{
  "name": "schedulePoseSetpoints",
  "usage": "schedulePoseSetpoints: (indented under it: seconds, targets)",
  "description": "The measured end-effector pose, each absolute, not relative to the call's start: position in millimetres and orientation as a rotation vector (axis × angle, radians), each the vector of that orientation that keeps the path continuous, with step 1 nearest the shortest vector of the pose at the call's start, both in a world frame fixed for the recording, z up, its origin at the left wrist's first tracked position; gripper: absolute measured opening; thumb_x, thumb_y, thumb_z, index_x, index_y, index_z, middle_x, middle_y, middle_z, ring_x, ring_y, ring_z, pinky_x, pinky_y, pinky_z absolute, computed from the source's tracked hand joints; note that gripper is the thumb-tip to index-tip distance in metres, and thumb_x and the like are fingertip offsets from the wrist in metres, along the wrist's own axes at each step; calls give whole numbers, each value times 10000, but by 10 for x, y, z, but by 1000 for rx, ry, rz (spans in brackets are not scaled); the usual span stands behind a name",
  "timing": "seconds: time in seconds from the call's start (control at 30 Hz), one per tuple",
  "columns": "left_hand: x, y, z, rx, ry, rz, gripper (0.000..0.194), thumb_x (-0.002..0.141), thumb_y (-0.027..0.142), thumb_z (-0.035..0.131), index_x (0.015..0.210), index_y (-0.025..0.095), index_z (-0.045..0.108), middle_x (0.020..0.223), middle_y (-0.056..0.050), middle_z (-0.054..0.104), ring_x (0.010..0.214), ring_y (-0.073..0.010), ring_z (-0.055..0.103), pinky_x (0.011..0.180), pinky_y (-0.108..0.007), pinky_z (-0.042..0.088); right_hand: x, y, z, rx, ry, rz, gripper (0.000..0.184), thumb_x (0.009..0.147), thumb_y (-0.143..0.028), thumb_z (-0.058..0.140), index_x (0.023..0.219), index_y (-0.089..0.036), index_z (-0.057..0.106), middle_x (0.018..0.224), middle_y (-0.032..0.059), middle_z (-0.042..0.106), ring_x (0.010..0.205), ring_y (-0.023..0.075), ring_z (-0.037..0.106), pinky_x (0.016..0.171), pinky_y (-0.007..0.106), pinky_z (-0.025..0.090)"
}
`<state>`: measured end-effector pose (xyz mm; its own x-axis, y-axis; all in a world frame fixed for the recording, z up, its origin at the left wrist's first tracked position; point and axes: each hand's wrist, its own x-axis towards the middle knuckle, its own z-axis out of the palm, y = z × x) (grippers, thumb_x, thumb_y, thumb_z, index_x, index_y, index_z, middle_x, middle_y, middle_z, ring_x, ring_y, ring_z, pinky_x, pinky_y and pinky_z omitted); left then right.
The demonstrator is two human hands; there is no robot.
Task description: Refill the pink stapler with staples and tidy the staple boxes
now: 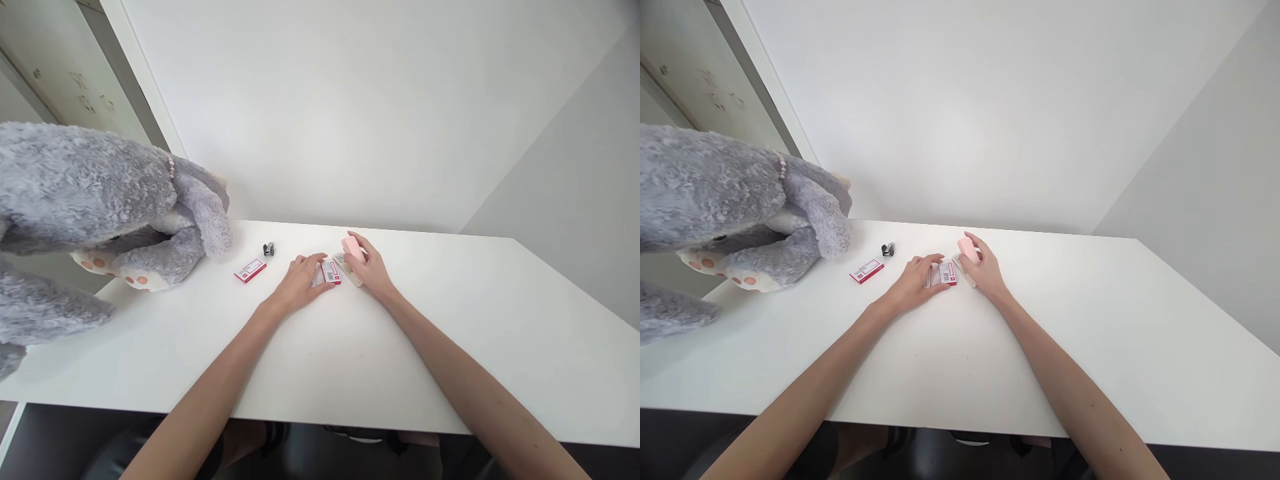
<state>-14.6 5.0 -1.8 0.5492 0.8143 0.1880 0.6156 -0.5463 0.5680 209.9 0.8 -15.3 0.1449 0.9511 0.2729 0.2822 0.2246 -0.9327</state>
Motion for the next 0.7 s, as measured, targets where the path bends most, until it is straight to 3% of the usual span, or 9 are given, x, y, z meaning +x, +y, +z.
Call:
schedulePoseSetpoints:
  seconds: [0.2, 0.37, 0.5, 0.7]
  targets:
    - [-149, 107, -56, 2478, 1306, 692, 588, 979, 518, 618, 1469, 226, 476, 1396, -118, 624, 1276, -335, 518, 1111, -504, 432, 2042, -34, -87, -1236, -1256, 872, 548, 837, -381, 684, 1374, -280, 637, 1297, 72, 710, 1029, 227, 702, 870, 377, 601]
    - [-169, 161, -123, 2516, 1585, 771, 555, 999, 498, 574, 1432, 160, 493, 1356, -177, 614, 1250, -363, 538, 1093, -514, 440, 2017, -42, -81, -1247, -1222, 900, 543, 835, -398, 702, 1362, -288, 637, 1266, 67, 722, 914, 213, 715, 827, 382, 603]
    - [-179, 191, -162, 2532, 1850, 785, 522, 987, 430, 583, 1379, 90, 526, 1277, -224, 630, 1210, -402, 560, 1056, -524, 452, 1998, -54, -89, -1236, -1237, 916, 492, 859, -468, 718, 1309, -280, 649, 1246, 77, 743, 928, 223, 724, 823, 381, 596]
    - [-203, 213, -158, 2538, 2039, 755, 509, 992, 396, 555, 1391, 82, 520, 1285, -235, 646, 1229, -426, 565, 1038, -526, 454, 1960, -92, -51, -1156, -1219, 995, 472, 834, -570, 776, 1166, -263, 641, 1300, 96, 750, 917, 225, 751, 733, 356, 578]
